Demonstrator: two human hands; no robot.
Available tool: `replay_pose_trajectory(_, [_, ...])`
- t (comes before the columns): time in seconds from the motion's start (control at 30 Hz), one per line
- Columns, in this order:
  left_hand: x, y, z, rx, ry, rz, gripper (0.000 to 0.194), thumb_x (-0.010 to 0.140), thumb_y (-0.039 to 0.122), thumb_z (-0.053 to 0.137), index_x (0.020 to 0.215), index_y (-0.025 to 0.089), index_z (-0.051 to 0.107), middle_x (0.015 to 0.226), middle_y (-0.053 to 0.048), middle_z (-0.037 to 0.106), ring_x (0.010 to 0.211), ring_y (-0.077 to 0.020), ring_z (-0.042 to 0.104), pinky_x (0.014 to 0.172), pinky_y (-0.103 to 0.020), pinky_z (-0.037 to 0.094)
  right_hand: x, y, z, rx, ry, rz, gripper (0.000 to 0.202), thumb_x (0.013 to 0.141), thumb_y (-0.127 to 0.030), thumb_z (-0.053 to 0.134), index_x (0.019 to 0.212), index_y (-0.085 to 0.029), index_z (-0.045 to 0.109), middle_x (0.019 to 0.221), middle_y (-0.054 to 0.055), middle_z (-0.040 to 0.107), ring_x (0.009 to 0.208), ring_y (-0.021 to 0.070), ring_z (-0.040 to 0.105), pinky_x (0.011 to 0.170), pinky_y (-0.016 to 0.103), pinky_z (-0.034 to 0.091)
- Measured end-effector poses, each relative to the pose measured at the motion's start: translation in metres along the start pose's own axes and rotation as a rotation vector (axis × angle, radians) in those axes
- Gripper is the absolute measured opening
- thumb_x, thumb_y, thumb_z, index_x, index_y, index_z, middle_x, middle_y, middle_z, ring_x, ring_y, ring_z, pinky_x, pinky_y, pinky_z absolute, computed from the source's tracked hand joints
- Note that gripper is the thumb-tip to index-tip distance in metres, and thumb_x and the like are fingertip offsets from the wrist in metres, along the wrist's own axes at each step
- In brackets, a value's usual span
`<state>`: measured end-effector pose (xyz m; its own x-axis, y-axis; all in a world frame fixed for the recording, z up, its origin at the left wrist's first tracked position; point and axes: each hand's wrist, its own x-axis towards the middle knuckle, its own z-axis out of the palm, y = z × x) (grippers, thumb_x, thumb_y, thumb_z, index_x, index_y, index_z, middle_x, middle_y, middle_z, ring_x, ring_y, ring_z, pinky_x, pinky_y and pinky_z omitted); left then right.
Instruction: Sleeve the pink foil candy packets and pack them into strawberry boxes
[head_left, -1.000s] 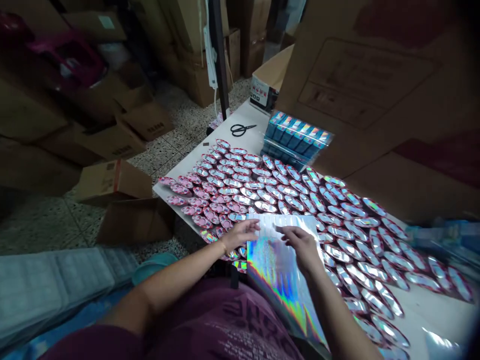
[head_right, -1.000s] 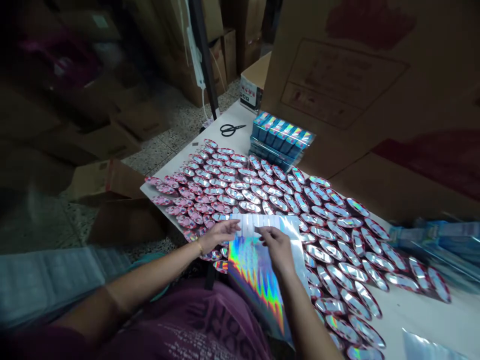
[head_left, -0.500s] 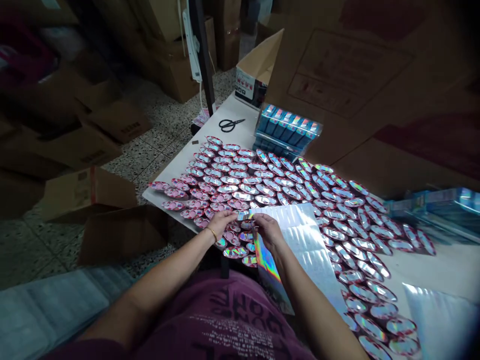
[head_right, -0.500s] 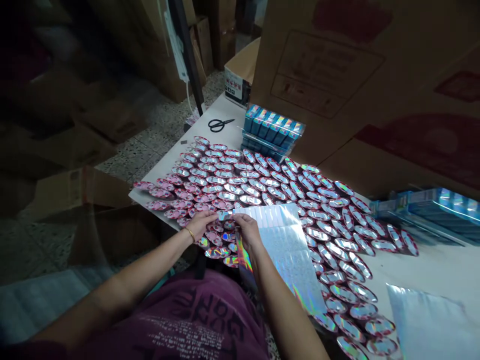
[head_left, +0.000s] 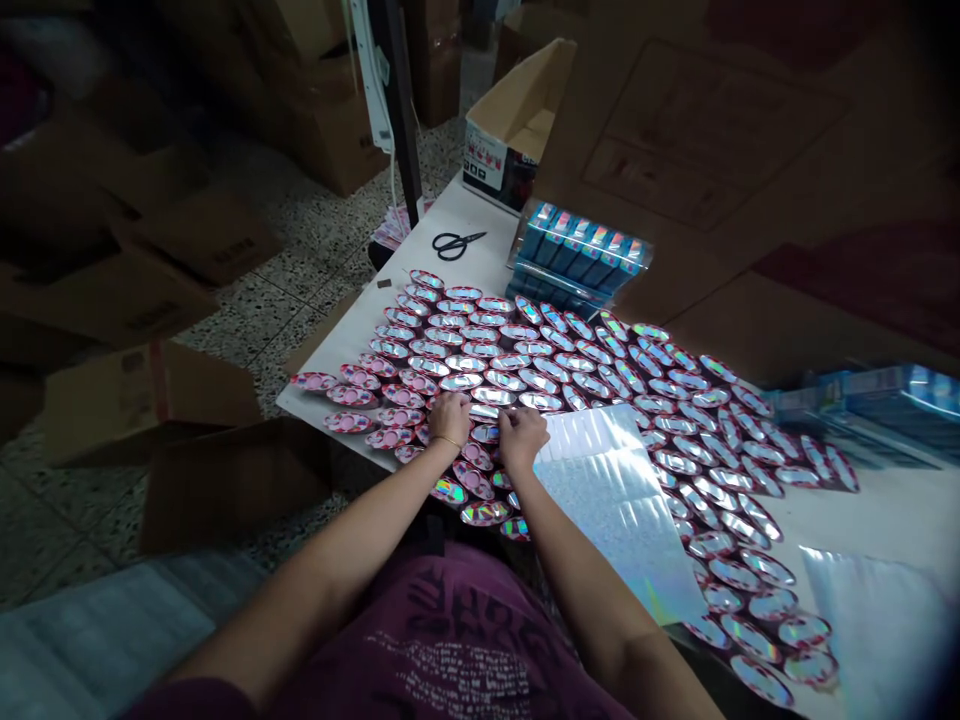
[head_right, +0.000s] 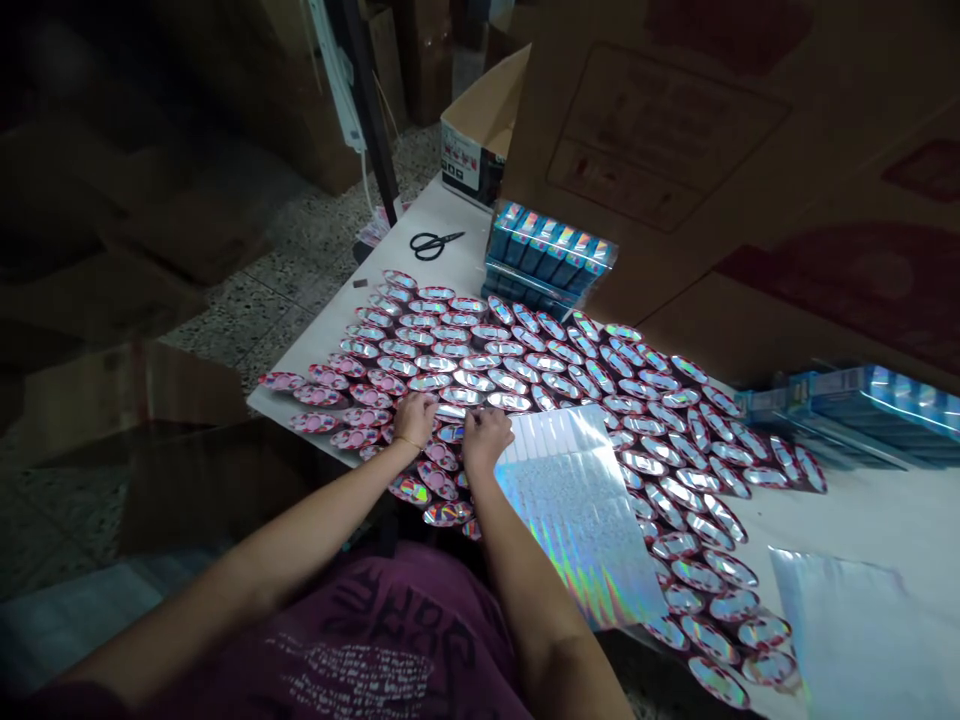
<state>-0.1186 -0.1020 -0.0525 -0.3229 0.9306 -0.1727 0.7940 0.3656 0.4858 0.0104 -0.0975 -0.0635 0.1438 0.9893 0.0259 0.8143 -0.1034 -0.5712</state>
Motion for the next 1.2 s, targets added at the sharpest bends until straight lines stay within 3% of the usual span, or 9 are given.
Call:
replay_pose_trajectory(0.2, [-0.004,0.001,-0.001,0.045,0.023,0.008,0.015,0.08,0.021,0.046,0.09,0.017,0.057,0.096,-0.009,0.056,0.095,-0.02,0.05,0.082,-0.03,0.038,0.001,0.0,-0.003,-0.051,-0.045,-0.055,0.022,0.079,-0.033,0.046,0.082,-0.018,0.063,0.088,0.01,0.056,0.089,0.0243,0.042,0.073,0.036,0.03])
replay_pose_trajectory(0.33, [-0.009,0.015,-0.002,0.026,0.059,0.071,0.018,0.08,0.02,0.046,0.095,0.02,0.056,0.105,-0.007,0.053,0.101,-0.0199,0.046,0.085,-0.032,0.035,0.016,0.04,-0.042,0.041,0.058,-0.126,0.021,0.08,-0.026,0.044,0.087,-0.019,0.062,0.091,0.008,0.057,0.089,0.0223,0.046,0.078,0.036,0.032])
replay_pose_trajectory(0.47, [-0.011,0.066,0.019,-0.001,-0.083,0.317,0.025,0.082,0.038,0.047,0.1,0.024,0.056,0.109,-0.004,0.052,0.103,-0.0216,0.042,0.085,-0.034,0.033,0.047,0.117,-0.102,0.1,0.187,-0.162,0.025,0.08,-0.023,0.04,0.088,-0.017,0.063,0.088,0.009,0.057,0.086,0.0205,0.05,0.078,0.035,0.038])
replay_pose_trajectory(0.6, [-0.006,0.129,0.053,0.016,-0.233,0.429,0.033,0.075,0.045,0.055,0.102,0.026,0.056,0.107,-0.004,0.05,0.102,-0.0237,0.04,0.082,-0.036,0.032,0.08,0.167,-0.136,-0.009,0.106,-0.298,0.026,0.08,-0.022,0.043,0.095,-0.018,0.064,0.095,0.009,0.058,0.089,0.0203,0.051,0.081,0.036,0.039])
replay_pose_trajectory(0.67, [-0.002,0.151,0.069,0.039,-0.265,0.394,0.029,0.073,0.042,0.059,0.096,0.025,0.058,0.104,-0.005,0.049,0.101,-0.024,0.04,0.082,-0.036,0.032,0.095,0.173,-0.136,-0.107,0.026,-0.365,0.027,0.08,-0.02,0.044,0.099,-0.02,0.064,0.1,0.009,0.058,0.091,0.0207,0.05,0.082,0.036,0.038])
replay_pose_trajectory(0.77, [-0.001,0.167,0.086,0.043,-0.242,0.307,0.016,0.073,0.034,0.061,0.084,0.023,0.06,0.1,-0.004,0.048,0.1,-0.0228,0.04,0.08,-0.035,0.033,0.11,0.169,-0.126,-0.25,-0.095,-0.442,0.029,0.082,-0.02,0.045,0.104,-0.023,0.063,0.107,0.009,0.057,0.093,0.022,0.048,0.08,0.035,0.037])
replay_pose_trajectory(0.97, [-0.004,0.168,0.096,-0.009,-0.171,0.224,0.01,0.076,0.03,0.057,0.073,0.021,0.061,0.097,-0.003,0.05,0.099,-0.0215,0.04,0.078,-0.034,0.032,0.111,0.173,-0.117,-0.385,-0.253,-0.69,0.03,0.084,-0.019,0.043,0.109,-0.023,0.06,0.108,0.009,0.058,0.09,0.0215,0.047,0.076,0.033,0.034])
replay_pose_trajectory(1.13, [-0.005,0.169,0.097,-0.024,-0.139,0.218,0.009,0.076,0.029,0.057,0.073,0.021,0.06,0.097,-0.003,0.05,0.098,-0.0214,0.039,0.078,-0.034,0.03,0.102,0.185,-0.13,-0.419,-0.236,-0.792,0.02,0.085,-0.019,0.044,0.091,-0.019,0.063,0.098,0.008,0.06,0.083,0.0193,0.048,0.073,0.032,0.034])
replay_pose_trajectory(1.2, [-0.005,0.169,0.098,-0.035,-0.117,0.219,0.009,0.076,0.029,0.058,0.072,0.021,0.06,0.095,-0.003,0.051,0.097,-0.021,0.04,0.077,-0.033,0.03,0.103,0.182,-0.136,-0.377,-0.218,-0.808,0.021,0.086,-0.021,0.042,0.092,-0.018,0.062,0.097,0.008,0.06,0.083,0.0189,0.048,0.074,0.031,0.035])
